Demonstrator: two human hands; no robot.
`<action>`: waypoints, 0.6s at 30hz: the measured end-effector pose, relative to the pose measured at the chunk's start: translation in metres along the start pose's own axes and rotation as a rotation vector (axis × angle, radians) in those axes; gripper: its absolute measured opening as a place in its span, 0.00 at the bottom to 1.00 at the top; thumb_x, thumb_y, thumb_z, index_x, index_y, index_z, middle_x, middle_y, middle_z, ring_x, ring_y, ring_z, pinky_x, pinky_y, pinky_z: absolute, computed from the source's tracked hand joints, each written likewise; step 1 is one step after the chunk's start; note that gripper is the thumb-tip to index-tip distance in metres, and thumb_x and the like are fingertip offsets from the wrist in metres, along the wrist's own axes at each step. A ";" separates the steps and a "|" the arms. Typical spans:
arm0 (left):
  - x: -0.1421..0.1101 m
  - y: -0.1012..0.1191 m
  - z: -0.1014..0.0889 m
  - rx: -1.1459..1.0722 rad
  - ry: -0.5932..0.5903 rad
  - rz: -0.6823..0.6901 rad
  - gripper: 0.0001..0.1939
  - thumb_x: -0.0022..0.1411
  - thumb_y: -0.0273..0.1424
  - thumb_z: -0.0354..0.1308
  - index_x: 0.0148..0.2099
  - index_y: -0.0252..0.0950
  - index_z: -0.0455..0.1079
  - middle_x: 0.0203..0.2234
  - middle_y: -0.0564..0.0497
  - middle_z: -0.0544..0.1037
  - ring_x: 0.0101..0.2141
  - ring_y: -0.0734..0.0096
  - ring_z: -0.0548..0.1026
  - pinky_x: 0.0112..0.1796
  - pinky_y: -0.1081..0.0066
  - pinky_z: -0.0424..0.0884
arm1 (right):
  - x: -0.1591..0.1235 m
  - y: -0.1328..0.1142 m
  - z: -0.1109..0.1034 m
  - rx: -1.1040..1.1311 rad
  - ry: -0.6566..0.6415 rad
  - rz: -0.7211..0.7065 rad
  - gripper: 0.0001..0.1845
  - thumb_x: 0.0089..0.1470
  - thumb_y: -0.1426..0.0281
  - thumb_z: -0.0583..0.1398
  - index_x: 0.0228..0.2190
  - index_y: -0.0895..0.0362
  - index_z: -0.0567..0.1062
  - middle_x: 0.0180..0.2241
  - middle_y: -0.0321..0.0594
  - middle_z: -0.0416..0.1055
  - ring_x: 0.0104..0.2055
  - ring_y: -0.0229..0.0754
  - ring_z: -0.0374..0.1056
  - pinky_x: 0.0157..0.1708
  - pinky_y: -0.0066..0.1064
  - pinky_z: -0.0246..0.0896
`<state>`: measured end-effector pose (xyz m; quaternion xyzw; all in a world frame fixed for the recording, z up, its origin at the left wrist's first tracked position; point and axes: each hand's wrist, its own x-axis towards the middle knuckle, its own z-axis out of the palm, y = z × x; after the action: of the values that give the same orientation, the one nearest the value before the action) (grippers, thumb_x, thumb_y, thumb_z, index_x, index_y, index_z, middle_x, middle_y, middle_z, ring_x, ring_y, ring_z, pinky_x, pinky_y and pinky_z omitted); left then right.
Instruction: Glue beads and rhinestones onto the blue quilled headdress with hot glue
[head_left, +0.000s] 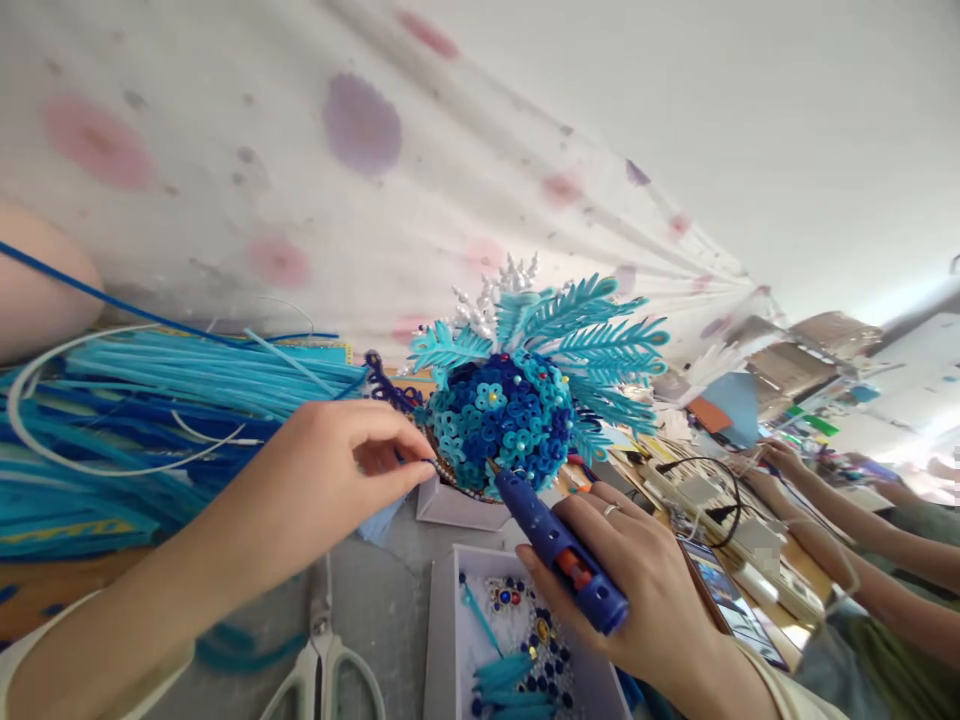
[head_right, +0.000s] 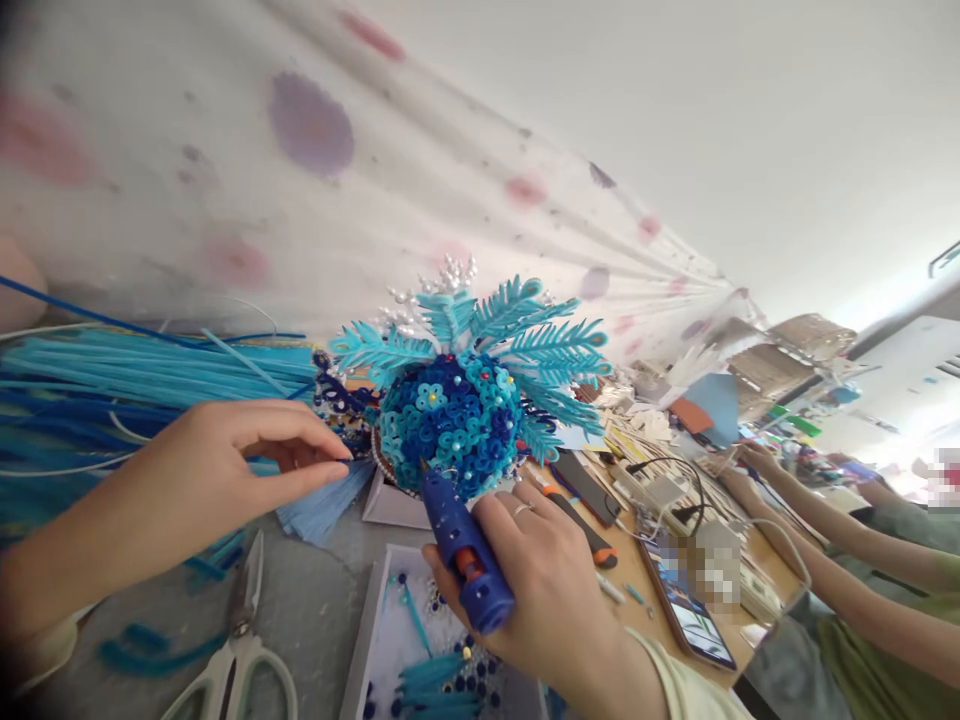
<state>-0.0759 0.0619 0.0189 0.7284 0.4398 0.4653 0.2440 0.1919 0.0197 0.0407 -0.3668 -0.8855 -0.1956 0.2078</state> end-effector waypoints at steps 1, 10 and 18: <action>0.001 -0.001 0.000 -0.003 0.013 -0.004 0.04 0.56 0.34 0.65 0.29 0.47 0.80 0.25 0.59 0.82 0.25 0.72 0.78 0.27 0.76 0.69 | 0.001 0.000 0.001 -0.010 -0.002 0.006 0.14 0.62 0.64 0.59 0.26 0.54 0.64 0.20 0.34 0.64 0.23 0.39 0.60 0.24 0.31 0.54; 0.000 0.002 0.002 -0.016 0.081 0.048 0.05 0.52 0.31 0.65 0.25 0.47 0.79 0.20 0.59 0.81 0.21 0.72 0.76 0.22 0.76 0.67 | 0.008 -0.004 0.004 -0.126 -0.046 0.028 0.19 0.65 0.58 0.56 0.25 0.56 0.67 0.19 0.36 0.64 0.21 0.40 0.61 0.22 0.32 0.52; 0.000 0.004 0.000 0.010 0.115 0.077 0.06 0.51 0.29 0.66 0.26 0.46 0.80 0.21 0.61 0.81 0.21 0.74 0.77 0.22 0.80 0.67 | 0.011 -0.005 0.001 -0.138 -0.044 0.040 0.17 0.65 0.60 0.56 0.26 0.55 0.68 0.20 0.36 0.66 0.22 0.41 0.64 0.25 0.32 0.55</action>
<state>-0.0739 0.0602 0.0220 0.7180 0.4271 0.5133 0.1965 0.1813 0.0232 0.0446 -0.4022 -0.8667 -0.2437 0.1663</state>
